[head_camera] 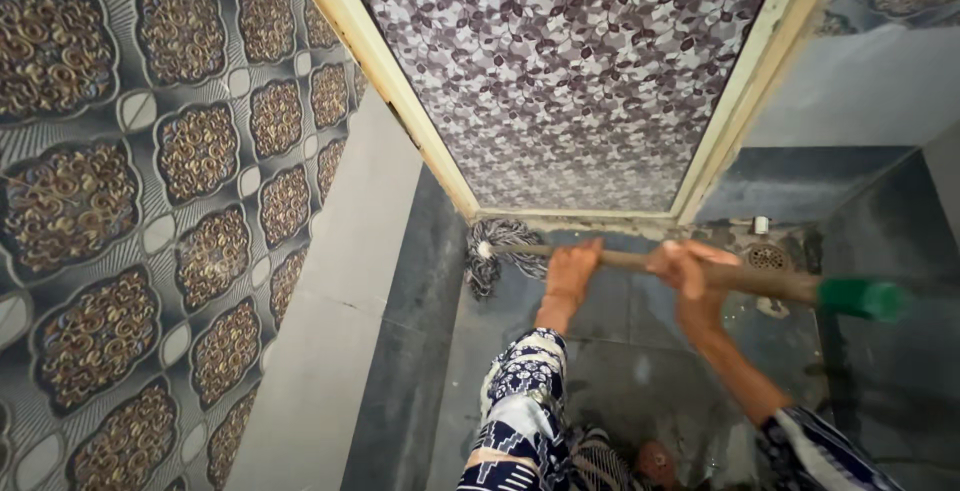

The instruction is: The person is mopping the floor using a mop and a bucket.

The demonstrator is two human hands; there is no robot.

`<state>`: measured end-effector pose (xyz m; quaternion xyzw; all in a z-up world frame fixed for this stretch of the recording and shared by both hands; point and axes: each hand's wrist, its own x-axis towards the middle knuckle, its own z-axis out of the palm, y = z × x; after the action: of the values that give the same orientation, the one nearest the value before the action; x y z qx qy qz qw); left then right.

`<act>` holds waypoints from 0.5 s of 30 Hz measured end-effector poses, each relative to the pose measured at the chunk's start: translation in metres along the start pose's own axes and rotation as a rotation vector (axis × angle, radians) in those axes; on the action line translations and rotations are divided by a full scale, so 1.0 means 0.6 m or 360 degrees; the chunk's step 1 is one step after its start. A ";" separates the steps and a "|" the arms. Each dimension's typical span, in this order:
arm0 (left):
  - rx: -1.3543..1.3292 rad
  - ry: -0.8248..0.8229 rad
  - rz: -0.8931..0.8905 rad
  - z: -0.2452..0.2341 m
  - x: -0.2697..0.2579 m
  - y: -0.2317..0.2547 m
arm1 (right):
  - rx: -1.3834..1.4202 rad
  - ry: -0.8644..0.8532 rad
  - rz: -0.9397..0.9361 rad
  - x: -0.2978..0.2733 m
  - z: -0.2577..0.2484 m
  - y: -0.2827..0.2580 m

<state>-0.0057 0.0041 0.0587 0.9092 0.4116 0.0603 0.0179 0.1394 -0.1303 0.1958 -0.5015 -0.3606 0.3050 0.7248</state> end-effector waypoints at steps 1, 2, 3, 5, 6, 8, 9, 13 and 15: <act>-0.0059 0.0035 -0.0106 -0.011 -0.004 -0.006 | 0.0038 -0.0072 0.0005 0.008 0.009 0.002; -0.0118 0.0072 -0.0212 -0.021 -0.005 -0.007 | 0.0076 -0.0145 0.0010 0.015 0.020 0.005; -0.0233 0.0062 -0.0256 -0.028 -0.001 -0.005 | 0.0111 -0.0220 0.0017 0.020 0.023 0.007; -0.0462 0.0045 -0.0340 -0.034 0.010 -0.002 | -0.0196 -0.0364 0.0066 0.043 -0.002 -0.003; -0.0444 0.0036 -0.0307 -0.033 0.015 0.002 | -0.0351 -0.0434 0.0088 0.057 -0.016 -0.009; -0.0408 0.0017 -0.0234 -0.025 0.031 0.016 | -0.0461 -0.0515 -0.0075 0.080 -0.051 -0.024; -0.0448 0.0047 -0.0189 -0.019 0.034 0.029 | -0.0520 -0.0557 -0.0151 0.089 -0.068 -0.033; -0.0663 0.0164 -0.0033 -0.005 0.055 0.099 | -0.0352 -0.0564 0.0038 0.124 -0.146 -0.100; -0.0797 0.0283 0.0079 -0.010 0.068 0.153 | -0.0297 -0.0493 0.0058 0.144 -0.183 -0.147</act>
<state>0.0889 -0.0261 0.0764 0.8774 0.3615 0.2402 0.2045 0.2850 -0.1442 0.2723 -0.5201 -0.4856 0.3568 0.6053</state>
